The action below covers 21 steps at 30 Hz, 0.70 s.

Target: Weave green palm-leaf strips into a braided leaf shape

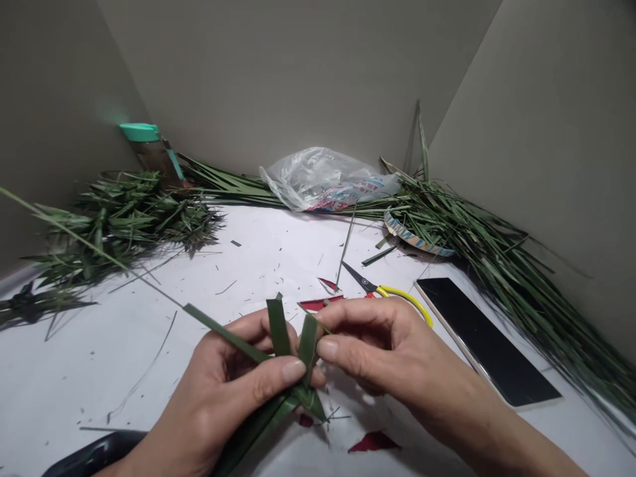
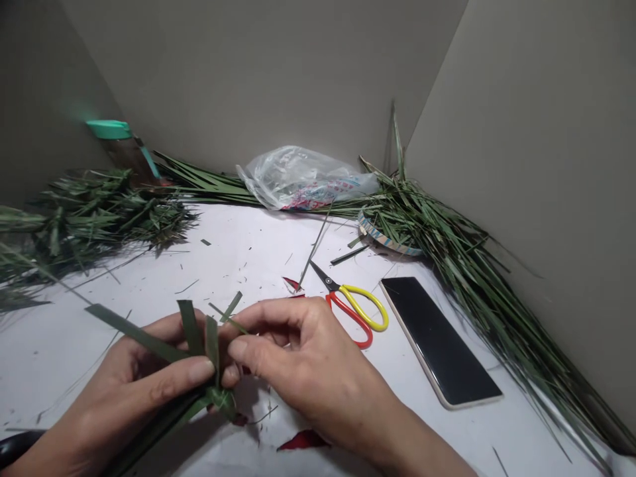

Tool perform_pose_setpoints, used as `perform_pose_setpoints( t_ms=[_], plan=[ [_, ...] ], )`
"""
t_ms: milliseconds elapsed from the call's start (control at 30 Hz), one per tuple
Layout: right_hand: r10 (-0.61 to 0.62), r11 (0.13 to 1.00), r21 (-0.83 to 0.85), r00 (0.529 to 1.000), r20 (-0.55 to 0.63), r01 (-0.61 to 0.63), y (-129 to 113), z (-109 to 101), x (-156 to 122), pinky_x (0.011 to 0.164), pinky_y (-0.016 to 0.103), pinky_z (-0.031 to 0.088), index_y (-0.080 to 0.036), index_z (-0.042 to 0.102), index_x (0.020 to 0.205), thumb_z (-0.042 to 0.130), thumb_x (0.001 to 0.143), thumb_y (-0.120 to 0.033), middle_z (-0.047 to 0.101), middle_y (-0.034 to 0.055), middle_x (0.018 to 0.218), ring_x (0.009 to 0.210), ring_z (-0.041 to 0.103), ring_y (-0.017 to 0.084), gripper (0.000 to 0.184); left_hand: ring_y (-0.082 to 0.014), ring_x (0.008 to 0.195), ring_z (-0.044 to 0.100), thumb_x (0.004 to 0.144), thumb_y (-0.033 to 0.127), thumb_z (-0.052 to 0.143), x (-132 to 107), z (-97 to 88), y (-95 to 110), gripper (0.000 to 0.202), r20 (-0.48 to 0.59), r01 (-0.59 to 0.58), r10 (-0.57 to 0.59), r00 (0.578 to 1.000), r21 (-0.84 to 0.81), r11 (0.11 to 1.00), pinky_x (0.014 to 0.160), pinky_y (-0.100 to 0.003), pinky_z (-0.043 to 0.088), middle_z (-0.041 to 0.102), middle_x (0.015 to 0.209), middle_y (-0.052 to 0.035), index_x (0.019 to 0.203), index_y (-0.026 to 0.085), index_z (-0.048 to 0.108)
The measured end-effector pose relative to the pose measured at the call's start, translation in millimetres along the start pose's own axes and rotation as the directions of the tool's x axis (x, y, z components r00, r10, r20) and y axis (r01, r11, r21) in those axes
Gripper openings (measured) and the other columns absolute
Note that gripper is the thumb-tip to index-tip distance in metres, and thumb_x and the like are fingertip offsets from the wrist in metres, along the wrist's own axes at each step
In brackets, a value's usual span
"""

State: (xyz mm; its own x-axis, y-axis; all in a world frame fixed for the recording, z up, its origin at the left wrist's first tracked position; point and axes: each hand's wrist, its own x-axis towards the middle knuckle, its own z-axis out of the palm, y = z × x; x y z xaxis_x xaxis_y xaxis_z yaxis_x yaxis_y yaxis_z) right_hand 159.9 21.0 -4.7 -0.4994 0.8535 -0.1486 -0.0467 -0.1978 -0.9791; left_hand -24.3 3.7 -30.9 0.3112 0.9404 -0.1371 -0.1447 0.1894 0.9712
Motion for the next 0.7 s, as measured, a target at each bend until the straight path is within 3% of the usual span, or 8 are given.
perform_pose_setpoints(
  t_ms=[233, 400, 700],
  plan=[
    [0.002, 0.999, 0.038, 1.0, 0.022, -0.003, 6.0, 0.0, -0.4, 0.07, 0.024, 0.049, -0.017, 0.076, 0.086, 0.07, 0.083, -0.018, 0.066, -0.0003, 0.072, 0.071, 0.061, 0.013, 0.007, -0.0184, 0.085, 0.071, 0.082, 0.03, 0.076, -0.8, -2.0, 0.1, 0.017, 0.04, 0.075, -0.071, 0.997, -0.11, 0.991, 0.068, -0.019, 0.053, 0.077, 0.088, -0.0002, 0.098, 0.027, 0.077],
    [-0.005, 0.999, -0.038, 1.0, -0.013, 0.005, 4.1, 2.7, -0.7, 0.069, 0.024, 0.05, -0.019, 0.077, 0.092, 0.066, 0.085, -0.016, 0.068, 0.0003, 0.073, 0.071, 0.063, 0.013, 0.014, -0.0126, 0.066, 0.065, 0.082, 0.027, 0.076, 0.9, -1.8, -1.3, 0.013, 0.075, 0.115, -0.104, 0.992, -0.168, 0.979, 0.063, -0.018, 0.053, 0.074, 0.073, -0.0003, 0.095, 0.024, 0.078],
    [0.003, 1.0, 0.01, 1.0, -0.01, -0.003, 2.6, 6.1, -0.9, 0.067, 0.021, 0.054, -0.018, 0.075, 0.083, 0.068, 0.085, -0.015, 0.066, -0.0019, 0.067, 0.067, 0.064, 0.012, 0.008, -0.0126, 0.064, 0.061, 0.084, 0.024, 0.072, 2.0, -1.4, -3.7, 0.009, 0.144, 0.16, -0.126, 0.981, -0.251, 0.955, 0.062, -0.021, 0.052, 0.069, 0.07, -0.0016, 0.088, 0.017, 0.074]
  ],
)
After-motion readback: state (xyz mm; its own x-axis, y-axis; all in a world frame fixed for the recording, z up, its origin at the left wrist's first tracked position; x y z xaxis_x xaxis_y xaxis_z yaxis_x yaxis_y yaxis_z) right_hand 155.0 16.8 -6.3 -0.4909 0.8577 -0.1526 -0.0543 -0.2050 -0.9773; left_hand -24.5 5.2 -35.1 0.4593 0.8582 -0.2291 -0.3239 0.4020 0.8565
